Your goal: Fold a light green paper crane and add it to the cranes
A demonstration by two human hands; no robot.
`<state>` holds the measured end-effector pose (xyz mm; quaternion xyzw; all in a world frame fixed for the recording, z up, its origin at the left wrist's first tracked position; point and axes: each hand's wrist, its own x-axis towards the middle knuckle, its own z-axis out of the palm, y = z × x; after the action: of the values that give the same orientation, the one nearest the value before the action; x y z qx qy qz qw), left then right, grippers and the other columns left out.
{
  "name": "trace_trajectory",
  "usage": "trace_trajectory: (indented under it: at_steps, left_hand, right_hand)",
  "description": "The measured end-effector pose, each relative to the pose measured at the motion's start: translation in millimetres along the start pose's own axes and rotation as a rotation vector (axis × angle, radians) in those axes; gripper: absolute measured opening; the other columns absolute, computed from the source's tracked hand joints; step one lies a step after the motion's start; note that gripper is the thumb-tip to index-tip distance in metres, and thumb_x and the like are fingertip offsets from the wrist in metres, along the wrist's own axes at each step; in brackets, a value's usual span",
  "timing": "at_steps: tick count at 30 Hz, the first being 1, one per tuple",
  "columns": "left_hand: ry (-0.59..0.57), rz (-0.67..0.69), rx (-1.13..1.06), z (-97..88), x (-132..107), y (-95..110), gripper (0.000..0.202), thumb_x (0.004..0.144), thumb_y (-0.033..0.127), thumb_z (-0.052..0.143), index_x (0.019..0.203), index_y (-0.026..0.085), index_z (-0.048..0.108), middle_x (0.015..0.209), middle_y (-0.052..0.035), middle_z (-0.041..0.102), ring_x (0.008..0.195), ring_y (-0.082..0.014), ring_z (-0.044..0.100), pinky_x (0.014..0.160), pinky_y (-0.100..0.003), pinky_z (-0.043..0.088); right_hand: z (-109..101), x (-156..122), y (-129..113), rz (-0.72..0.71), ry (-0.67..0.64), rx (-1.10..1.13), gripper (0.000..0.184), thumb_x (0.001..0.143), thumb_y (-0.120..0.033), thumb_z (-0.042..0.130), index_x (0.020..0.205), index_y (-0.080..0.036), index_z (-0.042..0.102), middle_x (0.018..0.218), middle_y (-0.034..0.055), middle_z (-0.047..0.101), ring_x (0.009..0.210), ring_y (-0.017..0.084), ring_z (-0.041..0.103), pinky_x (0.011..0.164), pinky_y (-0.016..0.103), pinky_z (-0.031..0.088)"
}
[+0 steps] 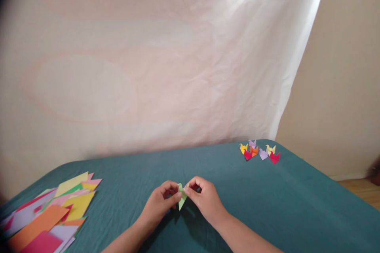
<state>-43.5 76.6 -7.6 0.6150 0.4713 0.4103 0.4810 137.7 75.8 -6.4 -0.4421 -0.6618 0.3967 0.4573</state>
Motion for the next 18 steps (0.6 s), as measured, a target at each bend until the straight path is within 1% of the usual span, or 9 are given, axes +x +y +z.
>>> trace_trajectory:
  at_steps: [3,7,10,12,15,18]
  left_hand:
    - [0.061,0.053,0.132,0.6,-1.3,1.2,0.019,0.075,0.034,0.064,0.077,0.015,0.064,0.068,-0.0016,0.060,0.062,-0.0148,0.054,0.056,-0.024,0.044]
    - [0.098,0.138,0.377,-1.4,-5.7,9.7,0.011,0.077,0.026,0.060,0.075,0.018,0.066,0.072,-0.0025,0.063,0.069,-0.0170,0.057,0.065,-0.026,0.043]
    - [0.067,0.238,0.603,-2.2,-10.2,14.3,0.006,0.075,0.021,0.061,0.071,0.020,0.066,0.074,-0.0024,0.063,0.076,-0.0194,0.057,0.070,-0.027,0.040]
    - [0.035,0.277,0.697,-1.5,-12.7,15.9,0.006,0.074,0.018,0.061,0.070,0.020,0.065,0.075,-0.0025,0.063,0.079,-0.0200,0.056,0.072,-0.028,0.039]
    - [0.016,0.287,0.767,0.1,-13.8,16.9,0.008,0.074,0.016,0.058,0.070,0.020,0.063,0.076,-0.0025,0.062,0.079,-0.0192,0.055,0.072,-0.027,0.038]
    - [0.006,0.264,0.795,0.3,-11.3,16.9,0.009,0.074,0.016,0.057,0.068,0.019,0.062,0.074,-0.0020,0.061,0.077,-0.0180,0.055,0.070,-0.025,0.038]
  right_hand:
    - [0.9,-2.6,-5.5,-0.067,-0.004,-0.097,0.012,0.082,-0.030,0.061,0.081,-0.018,0.065,0.075,0.0002,0.063,0.069,0.015,0.056,0.064,0.024,0.041]
    - [4.0,-3.6,-3.4,-0.184,0.009,-0.324,0.004,0.078,-0.023,0.066,0.075,-0.020,0.065,0.076,0.0003,0.062,0.075,0.016,0.056,0.068,0.025,0.040]
    - [6.3,-4.8,0.5,-0.209,-0.016,-0.451,0.009,0.079,-0.020,0.066,0.070,-0.021,0.064,0.076,0.0002,0.061,0.078,0.016,0.055,0.069,0.025,0.039]
    - [7.5,-6.1,1.8,-0.206,-0.051,-0.512,0.010,0.078,-0.018,0.066,0.069,-0.021,0.063,0.076,-0.0004,0.061,0.078,0.016,0.054,0.069,0.024,0.038]
    - [8.8,-7.7,2.2,-0.201,-0.080,-0.573,0.009,0.078,-0.016,0.066,0.071,-0.021,0.064,0.077,-0.0012,0.061,0.079,0.016,0.054,0.070,0.024,0.038]
    - [9.5,-7.7,2.3,-0.194,-0.080,-0.596,0.008,0.079,-0.018,0.065,0.073,-0.021,0.064,0.078,-0.0012,0.060,0.081,0.015,0.053,0.072,0.023,0.038]
